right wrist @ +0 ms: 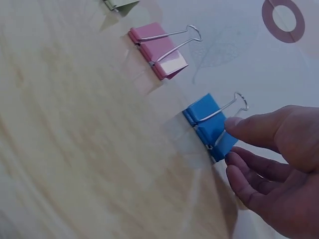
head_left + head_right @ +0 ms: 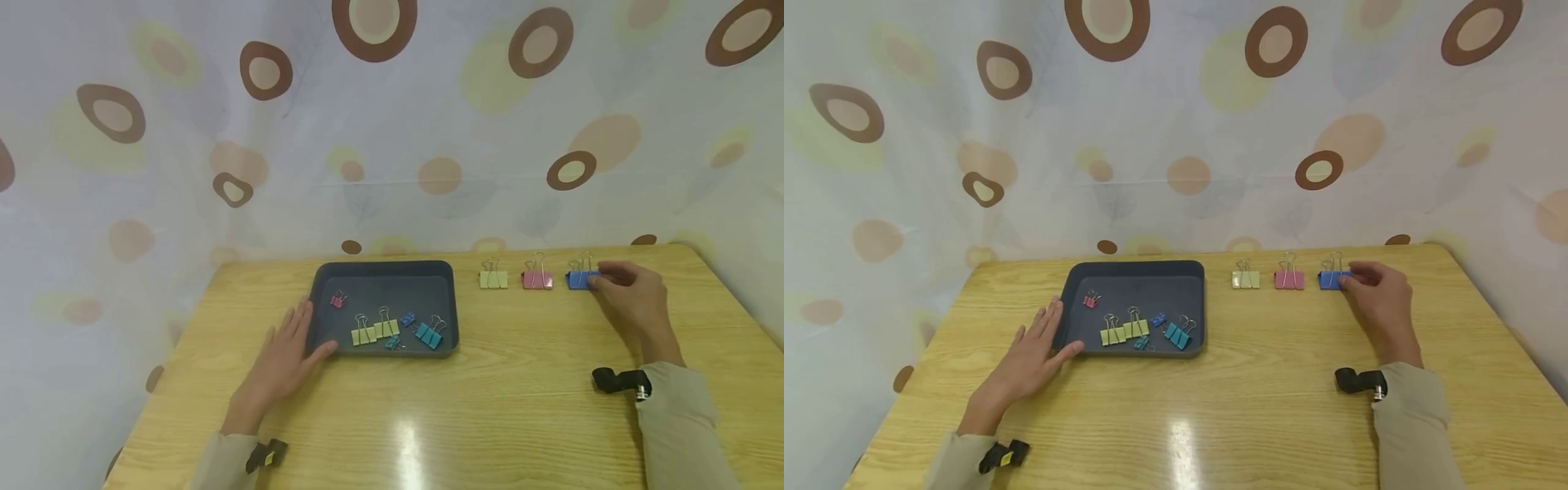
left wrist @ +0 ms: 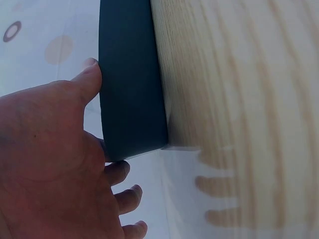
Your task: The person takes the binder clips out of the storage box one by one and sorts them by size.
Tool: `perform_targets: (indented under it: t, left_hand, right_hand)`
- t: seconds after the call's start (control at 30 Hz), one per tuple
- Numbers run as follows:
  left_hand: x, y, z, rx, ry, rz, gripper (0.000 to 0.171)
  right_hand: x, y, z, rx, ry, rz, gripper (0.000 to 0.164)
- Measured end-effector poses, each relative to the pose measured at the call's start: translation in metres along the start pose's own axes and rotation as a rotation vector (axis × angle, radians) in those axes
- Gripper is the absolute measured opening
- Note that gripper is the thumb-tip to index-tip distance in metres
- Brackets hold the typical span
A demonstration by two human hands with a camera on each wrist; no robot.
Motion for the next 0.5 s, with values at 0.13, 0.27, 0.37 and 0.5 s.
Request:
perform_targets:
  t: [0.13, 0.27, 0.37, 0.5]
  left_hand:
    - [0.000, 0.001, 0.000, -0.003, -0.002, -0.004, 0.094]
    - [0.001, 0.002, 0.000, -0.013, 0.010, -0.001, 0.092]
    - [0.003, 0.004, 0.000, -0.016, 0.012, 0.002, 0.092]
    - [0.003, 0.004, -0.002, -0.016, 0.007, 0.002, 0.091]
  right_hand:
    - [0.009, -0.006, -0.003, 0.008, 0.017, 0.085, 0.051]
    - [0.016, -0.013, -0.005, 0.033, 0.033, 0.176, 0.040]
    - [0.016, -0.021, -0.006, 0.066, 0.034, 0.221, 0.035]
    - [0.012, -0.034, -0.010, 0.119, 0.032, 0.262, 0.033]
Point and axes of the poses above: each hand's wrist, its own z-axis towards the middle knuckle, its own x-axis out of the back of the hand, y = z × x, the point moved 5 cm from there along z, towards the middle knuckle, and after that the axes turned 5 degrees about -y, right-handed, at the moved point
